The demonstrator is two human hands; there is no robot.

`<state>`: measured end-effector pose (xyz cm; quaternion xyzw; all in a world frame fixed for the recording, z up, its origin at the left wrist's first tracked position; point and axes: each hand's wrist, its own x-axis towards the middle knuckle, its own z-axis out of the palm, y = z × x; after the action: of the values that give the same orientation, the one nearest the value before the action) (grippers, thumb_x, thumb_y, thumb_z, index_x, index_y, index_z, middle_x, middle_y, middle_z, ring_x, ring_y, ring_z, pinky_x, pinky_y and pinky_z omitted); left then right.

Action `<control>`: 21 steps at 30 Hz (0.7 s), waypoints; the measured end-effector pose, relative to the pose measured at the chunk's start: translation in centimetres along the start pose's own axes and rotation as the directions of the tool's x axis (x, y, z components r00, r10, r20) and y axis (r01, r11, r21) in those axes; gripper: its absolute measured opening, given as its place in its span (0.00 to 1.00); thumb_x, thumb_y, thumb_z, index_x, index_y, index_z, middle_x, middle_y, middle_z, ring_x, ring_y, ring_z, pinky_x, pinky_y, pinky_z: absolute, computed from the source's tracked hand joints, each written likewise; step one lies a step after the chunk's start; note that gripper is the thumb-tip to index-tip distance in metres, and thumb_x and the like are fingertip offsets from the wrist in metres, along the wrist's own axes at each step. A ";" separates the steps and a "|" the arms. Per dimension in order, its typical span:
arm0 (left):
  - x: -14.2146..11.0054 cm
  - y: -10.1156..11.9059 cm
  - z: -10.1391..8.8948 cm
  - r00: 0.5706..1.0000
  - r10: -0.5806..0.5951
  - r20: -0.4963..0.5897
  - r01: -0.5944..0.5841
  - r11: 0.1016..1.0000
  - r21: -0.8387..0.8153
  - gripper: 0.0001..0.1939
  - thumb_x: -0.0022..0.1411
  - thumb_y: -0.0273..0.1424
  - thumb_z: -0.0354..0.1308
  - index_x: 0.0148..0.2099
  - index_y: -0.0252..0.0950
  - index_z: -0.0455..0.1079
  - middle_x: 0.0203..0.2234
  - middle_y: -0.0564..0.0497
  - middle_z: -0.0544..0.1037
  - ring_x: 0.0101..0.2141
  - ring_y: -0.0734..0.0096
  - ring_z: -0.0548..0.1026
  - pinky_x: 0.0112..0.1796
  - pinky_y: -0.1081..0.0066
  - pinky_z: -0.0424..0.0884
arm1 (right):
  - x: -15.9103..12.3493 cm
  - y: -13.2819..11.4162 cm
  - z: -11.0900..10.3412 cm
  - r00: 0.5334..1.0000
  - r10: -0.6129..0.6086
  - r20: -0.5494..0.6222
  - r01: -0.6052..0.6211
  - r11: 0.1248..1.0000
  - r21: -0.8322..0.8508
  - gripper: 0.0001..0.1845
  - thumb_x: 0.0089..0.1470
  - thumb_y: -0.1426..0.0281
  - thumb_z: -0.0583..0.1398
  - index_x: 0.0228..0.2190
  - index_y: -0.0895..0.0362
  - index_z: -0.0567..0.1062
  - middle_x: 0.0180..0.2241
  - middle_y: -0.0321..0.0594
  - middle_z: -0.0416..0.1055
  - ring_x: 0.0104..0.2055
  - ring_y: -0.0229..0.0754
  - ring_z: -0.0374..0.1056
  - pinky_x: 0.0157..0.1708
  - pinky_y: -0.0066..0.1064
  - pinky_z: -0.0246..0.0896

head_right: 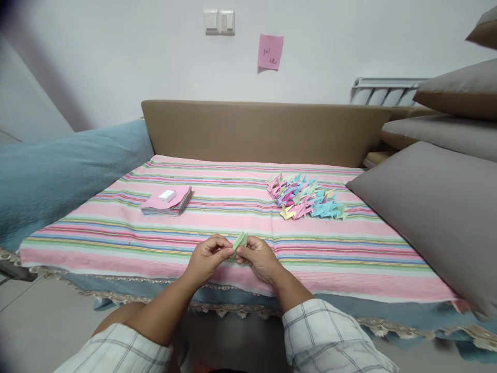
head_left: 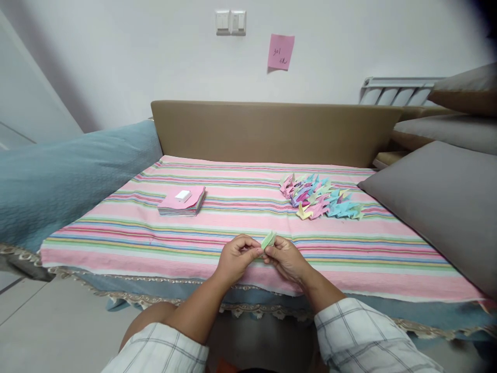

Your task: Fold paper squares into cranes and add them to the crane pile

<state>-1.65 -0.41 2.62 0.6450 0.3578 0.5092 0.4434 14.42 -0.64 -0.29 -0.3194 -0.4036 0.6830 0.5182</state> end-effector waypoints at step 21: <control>0.3 0.3 -1.1 0.950 -0.223 0.219 0.248 0.964 -0.095 0.13 0.44 0.38 0.66 0.26 0.32 0.73 0.22 0.53 0.70 0.24 0.77 0.67 0.28 0.74 0.64 | 0.0 -0.1 -0.8 0.990 0.028 0.138 -0.005 0.987 -0.161 0.16 0.38 0.62 0.69 0.26 0.59 0.73 0.21 0.31 0.68 0.22 0.31 0.62 0.22 0.23 0.57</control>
<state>-2.64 -0.02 3.14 0.6188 0.3529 0.4037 0.5741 15.19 -0.47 -0.61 -0.3148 -0.4900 0.6733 0.4555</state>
